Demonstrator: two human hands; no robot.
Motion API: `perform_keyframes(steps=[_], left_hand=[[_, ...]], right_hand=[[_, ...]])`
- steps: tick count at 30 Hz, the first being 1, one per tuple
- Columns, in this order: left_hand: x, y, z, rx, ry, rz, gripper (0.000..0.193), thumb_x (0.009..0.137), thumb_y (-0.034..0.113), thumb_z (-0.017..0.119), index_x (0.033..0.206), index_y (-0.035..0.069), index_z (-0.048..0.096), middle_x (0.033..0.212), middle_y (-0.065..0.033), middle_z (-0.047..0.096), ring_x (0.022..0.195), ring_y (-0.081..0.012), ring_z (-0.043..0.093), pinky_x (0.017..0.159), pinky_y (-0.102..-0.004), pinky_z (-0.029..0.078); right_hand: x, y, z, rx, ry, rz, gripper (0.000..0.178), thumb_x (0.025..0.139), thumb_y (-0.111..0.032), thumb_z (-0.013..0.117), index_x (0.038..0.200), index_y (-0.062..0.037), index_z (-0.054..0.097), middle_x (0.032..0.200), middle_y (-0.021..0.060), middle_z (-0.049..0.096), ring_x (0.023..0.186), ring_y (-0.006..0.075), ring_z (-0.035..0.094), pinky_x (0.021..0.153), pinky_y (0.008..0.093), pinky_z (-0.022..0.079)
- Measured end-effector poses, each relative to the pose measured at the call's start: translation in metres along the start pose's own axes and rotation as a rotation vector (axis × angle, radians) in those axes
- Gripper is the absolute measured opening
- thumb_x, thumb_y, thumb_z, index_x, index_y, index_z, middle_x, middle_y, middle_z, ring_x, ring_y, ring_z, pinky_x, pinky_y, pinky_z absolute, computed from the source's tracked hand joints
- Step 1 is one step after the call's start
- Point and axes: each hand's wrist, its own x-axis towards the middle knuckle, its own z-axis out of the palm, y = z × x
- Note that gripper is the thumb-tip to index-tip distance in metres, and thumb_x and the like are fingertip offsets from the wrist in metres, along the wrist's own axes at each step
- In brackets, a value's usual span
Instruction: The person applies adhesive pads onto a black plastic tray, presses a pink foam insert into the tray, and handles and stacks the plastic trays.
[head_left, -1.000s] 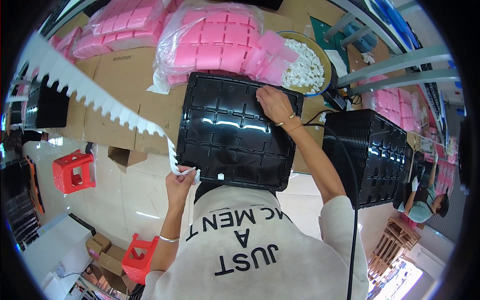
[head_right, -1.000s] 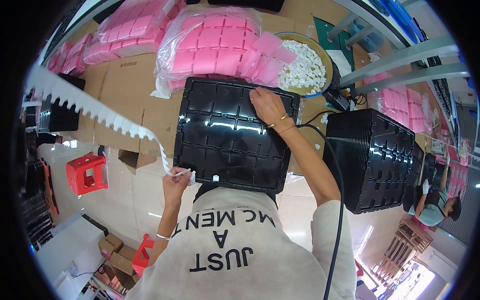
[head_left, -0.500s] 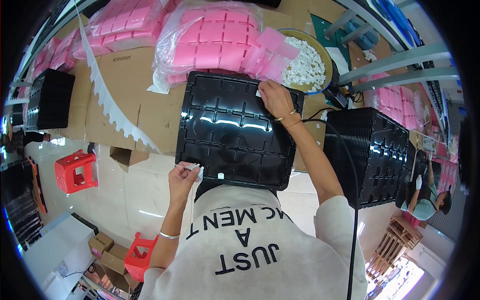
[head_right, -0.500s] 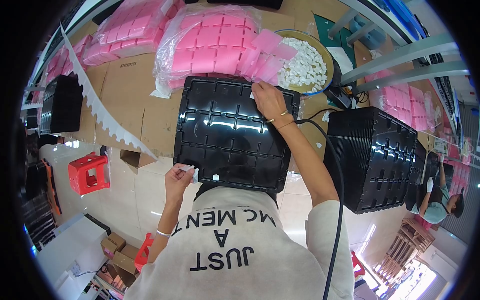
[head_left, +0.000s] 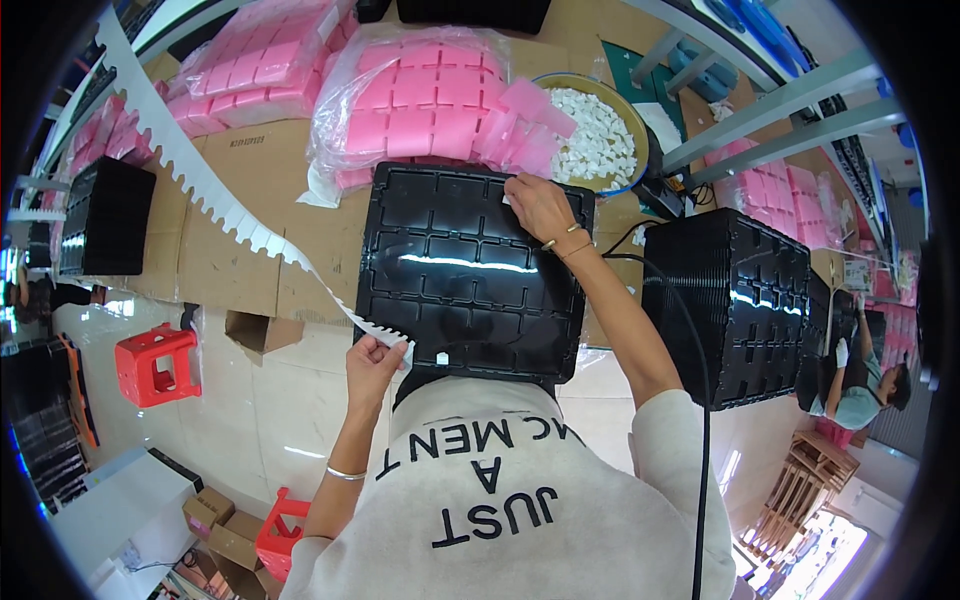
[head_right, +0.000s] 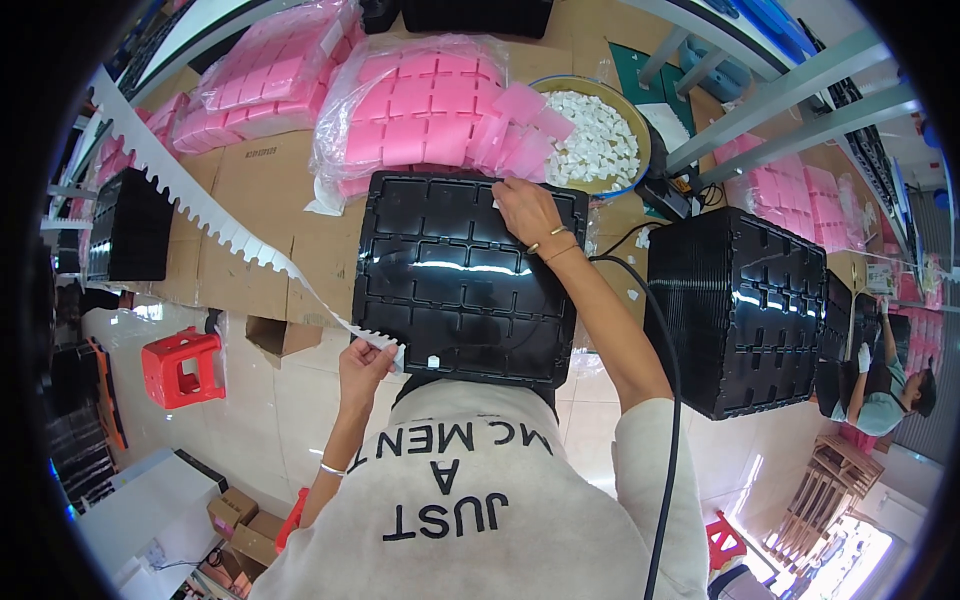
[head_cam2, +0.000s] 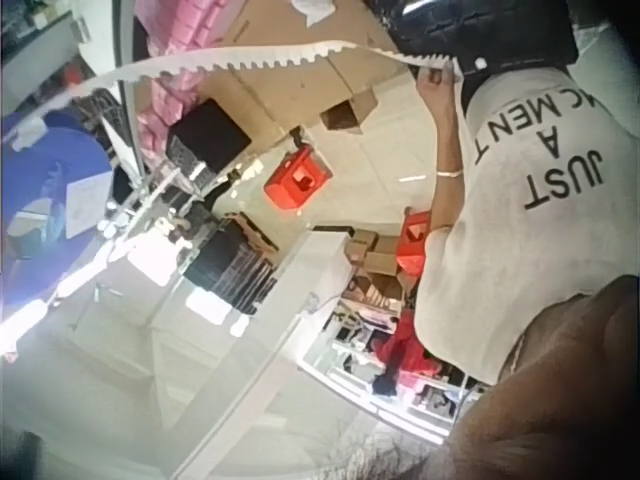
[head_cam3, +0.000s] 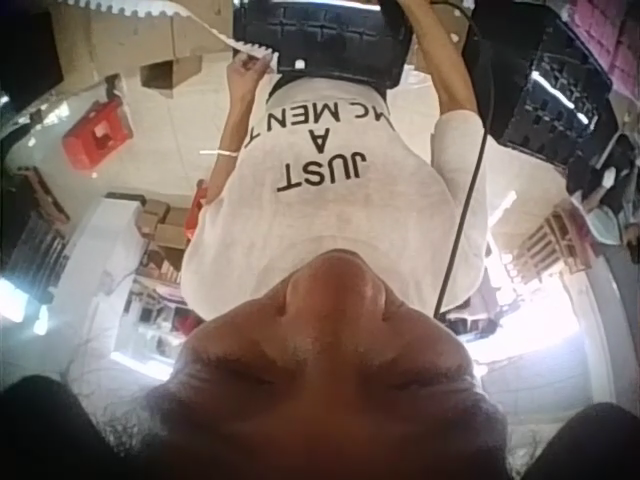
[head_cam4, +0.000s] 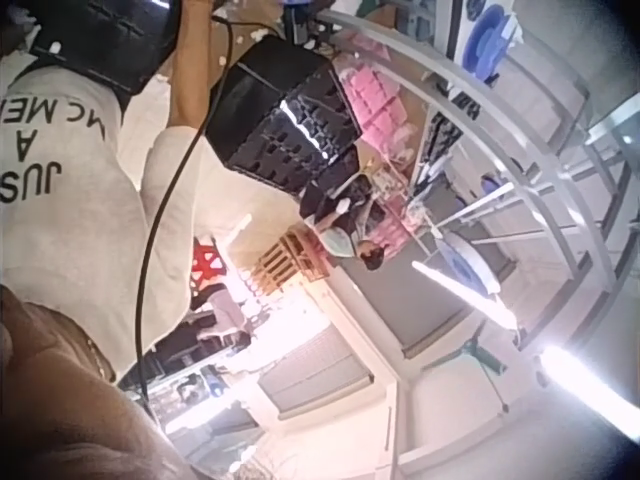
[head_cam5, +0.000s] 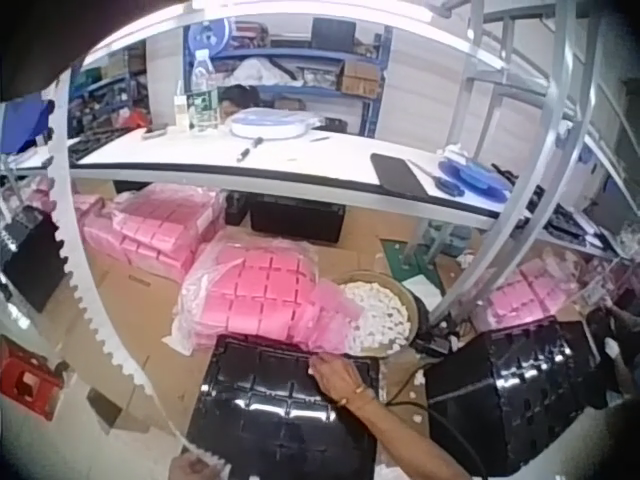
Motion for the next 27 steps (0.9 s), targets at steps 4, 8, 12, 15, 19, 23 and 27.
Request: perform_keyframes(steps=[4, 8, 12, 15, 19, 23, 27], left_hand=[[0.002, 0.006, 0.003, -0.027, -0.022, 0.036, 0.013, 0.087, 0.002, 0.073, 0.097, 0.0, 0.065, 0.084, -0.0035, 0.069, 0.066, -0.0069, 0.059, 0.06, -0.022, 0.047], [0.006, 0.007, 0.002, -0.042, -0.001, 0.074, 0.014, 0.087, 0.002, 0.073, 0.098, 0.0, 0.065, 0.084, -0.0036, 0.069, 0.067, -0.0069, 0.06, 0.059, -0.0218, 0.048], [0.005, 0.011, 0.005, -0.022, 0.018, 0.061, 0.015, 0.087, 0.002, 0.073, 0.099, 0.0, 0.065, 0.084, -0.0036, 0.069, 0.067, -0.0068, 0.06, 0.059, -0.0212, 0.048], [0.002, 0.013, 0.005, -0.014, 0.017, 0.059, 0.015, 0.086, 0.002, 0.073, 0.099, 0.0, 0.065, 0.084, -0.0037, 0.069, 0.067, -0.0068, 0.06, 0.06, -0.0211, 0.048], [0.004, 0.01, 0.005, -0.018, 0.003, 0.054, 0.015, 0.086, 0.002, 0.073, 0.1, 0.0, 0.066, 0.085, -0.0038, 0.069, 0.068, -0.0068, 0.061, 0.06, -0.0211, 0.048], [0.004, 0.011, 0.008, -0.033, 0.011, 0.037, 0.016, 0.087, 0.003, 0.073, 0.1, 0.001, 0.066, 0.087, -0.0041, 0.07, 0.069, -0.0067, 0.061, 0.06, -0.0211, 0.048], [0.007, 0.013, 0.007, -0.025, 0.004, 0.039, 0.017, 0.087, 0.003, 0.073, 0.102, 0.001, 0.066, 0.088, -0.0034, 0.07, 0.07, -0.0062, 0.061, 0.06, -0.0207, 0.048]], right_hand=[[0.001, 0.0, 0.001, -0.039, 0.072, -0.008, 0.007, 0.082, -0.009, 0.062, 0.085, -0.0024, 0.06, 0.083, 0.0156, 0.06, 0.079, 0.0364, 0.063, 0.071, 0.0452, 0.052], [-0.01, -0.005, 0.002, 0.089, 0.034, -0.036, 0.007, 0.086, -0.009, 0.063, 0.087, -0.0029, 0.061, 0.084, 0.0154, 0.06, 0.079, 0.0376, 0.062, 0.071, 0.0451, 0.052], [-0.014, -0.001, -0.004, 0.169, 0.134, 0.091, 0.007, 0.085, -0.01, 0.065, 0.087, -0.0035, 0.062, 0.083, 0.0152, 0.061, 0.079, 0.0378, 0.062, 0.07, 0.0453, 0.051], [-0.011, -0.002, -0.005, 0.183, 0.129, 0.12, 0.008, 0.085, -0.01, 0.065, 0.087, -0.0029, 0.062, 0.084, 0.0152, 0.061, 0.079, 0.038, 0.062, 0.07, 0.0454, 0.051], [-0.006, 0.005, -0.001, 0.221, 0.125, 0.13, 0.007, 0.086, -0.01, 0.064, 0.087, -0.0035, 0.062, 0.083, 0.0153, 0.061, 0.079, 0.038, 0.062, 0.07, 0.0457, 0.051], [-0.002, 0.008, 0.0, 0.127, 0.101, 0.095, 0.006, 0.086, -0.01, 0.063, 0.087, -0.004, 0.062, 0.083, 0.0155, 0.061, 0.079, 0.0383, 0.062, 0.07, 0.0462, 0.05], [0.004, 0.008, -0.002, 0.095, 0.052, 0.09, 0.007, 0.086, -0.009, 0.063, 0.088, -0.0035, 0.062, 0.083, 0.016, 0.061, 0.079, 0.0385, 0.062, 0.069, 0.0468, 0.05]])
